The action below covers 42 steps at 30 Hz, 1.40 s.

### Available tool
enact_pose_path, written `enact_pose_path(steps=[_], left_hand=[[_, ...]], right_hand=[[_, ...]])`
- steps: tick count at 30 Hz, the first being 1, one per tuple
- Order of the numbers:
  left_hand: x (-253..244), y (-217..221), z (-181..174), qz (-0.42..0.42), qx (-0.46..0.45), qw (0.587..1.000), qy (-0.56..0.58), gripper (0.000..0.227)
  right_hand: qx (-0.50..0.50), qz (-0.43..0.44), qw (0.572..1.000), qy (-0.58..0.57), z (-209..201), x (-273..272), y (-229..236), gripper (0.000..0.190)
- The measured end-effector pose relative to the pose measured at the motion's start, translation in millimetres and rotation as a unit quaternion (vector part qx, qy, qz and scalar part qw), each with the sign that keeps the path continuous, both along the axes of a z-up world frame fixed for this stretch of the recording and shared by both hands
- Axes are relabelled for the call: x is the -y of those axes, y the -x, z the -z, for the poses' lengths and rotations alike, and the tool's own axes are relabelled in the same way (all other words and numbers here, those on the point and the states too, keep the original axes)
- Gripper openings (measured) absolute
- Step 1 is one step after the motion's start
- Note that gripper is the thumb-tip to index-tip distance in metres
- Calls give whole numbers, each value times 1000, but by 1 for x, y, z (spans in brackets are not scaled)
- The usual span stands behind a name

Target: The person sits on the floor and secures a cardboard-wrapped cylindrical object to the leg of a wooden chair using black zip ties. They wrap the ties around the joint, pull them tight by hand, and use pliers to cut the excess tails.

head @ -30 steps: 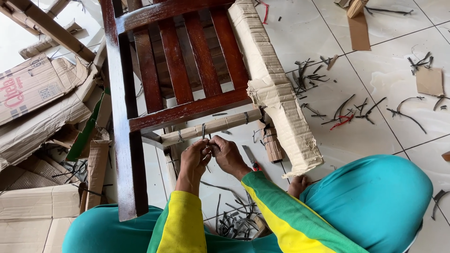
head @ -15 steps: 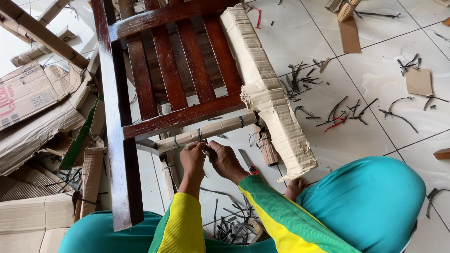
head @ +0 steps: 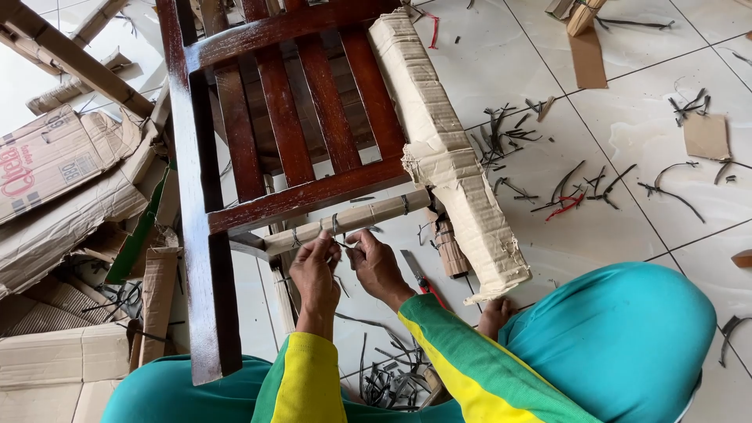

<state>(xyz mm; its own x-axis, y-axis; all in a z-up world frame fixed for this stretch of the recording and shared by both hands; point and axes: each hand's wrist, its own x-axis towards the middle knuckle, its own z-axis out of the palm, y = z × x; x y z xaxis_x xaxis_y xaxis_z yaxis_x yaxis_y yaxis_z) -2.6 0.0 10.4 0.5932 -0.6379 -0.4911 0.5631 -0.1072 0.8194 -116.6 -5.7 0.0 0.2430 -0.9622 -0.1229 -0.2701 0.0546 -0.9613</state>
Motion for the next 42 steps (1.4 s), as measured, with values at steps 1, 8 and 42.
enact_pose_path(steps=[1, 8, 42], left_hand=[[2, -4, 1, 1, 0, 1000, 0, 24], [17, -19, 9, 121, 333, 935, 3, 19], [79, -65, 63, 201, 473, 853, -92, 25]], right_hand=[[0, 1, 1000, 0, 0, 0, 0, 14], [-118, -27, 992, 15, 28, -4, 8, 22], [-412, -86, 850, 316, 22, 0, 4, 24]])
